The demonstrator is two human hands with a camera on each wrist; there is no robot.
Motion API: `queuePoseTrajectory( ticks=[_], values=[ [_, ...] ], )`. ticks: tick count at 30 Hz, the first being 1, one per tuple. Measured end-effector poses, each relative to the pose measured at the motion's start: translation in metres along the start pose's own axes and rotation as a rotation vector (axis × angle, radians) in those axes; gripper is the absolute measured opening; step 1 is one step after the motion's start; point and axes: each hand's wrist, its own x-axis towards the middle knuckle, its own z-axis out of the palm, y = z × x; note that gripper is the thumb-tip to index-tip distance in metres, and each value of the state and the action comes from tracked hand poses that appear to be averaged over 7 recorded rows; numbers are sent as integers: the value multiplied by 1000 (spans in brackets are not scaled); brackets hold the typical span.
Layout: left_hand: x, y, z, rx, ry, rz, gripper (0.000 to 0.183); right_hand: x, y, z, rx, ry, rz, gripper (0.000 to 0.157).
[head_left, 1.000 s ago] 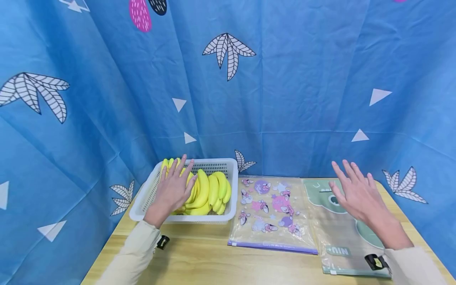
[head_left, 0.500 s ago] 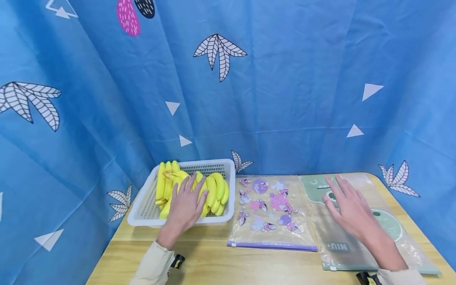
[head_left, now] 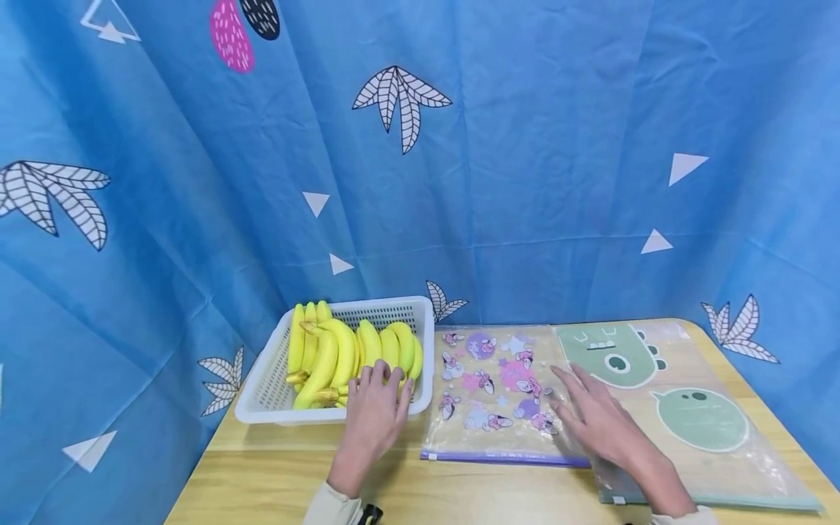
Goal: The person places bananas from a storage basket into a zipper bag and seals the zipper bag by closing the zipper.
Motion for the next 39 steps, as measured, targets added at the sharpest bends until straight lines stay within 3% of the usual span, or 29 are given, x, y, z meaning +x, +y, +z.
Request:
queuePoseTrajectory(
  ticks=[6,11,15,19,25,29,34,36,39],
  values=[
    [-13,1,0,28,54,-24,39,-3,-18,14,28,-109,-24,70],
    [-24,11,-9,25,29,-69,37,-11,-25,16,58,-276,-22,84],
    [-31,22,-14,20,-32,-59,46,-18,-21,17,59,-354,-12,76],
    [-32,34,-15,25,-92,3,52,-28,-11,11,46,-355,-17,63],
    [-22,58,-16,62,-143,77,61,-39,7,-3,11,-303,-45,28],
    [-18,72,-15,84,-173,93,62,-42,13,-11,-47,-248,-46,27],
    [-9,85,-9,101,-153,132,58,-49,17,-21,-71,5,-36,30],
    [-7,87,-8,99,-152,143,57,-50,19,-24,-71,113,23,26],
    [-6,89,-7,99,-147,161,49,-51,22,-29,-48,203,180,18]
  ],
)
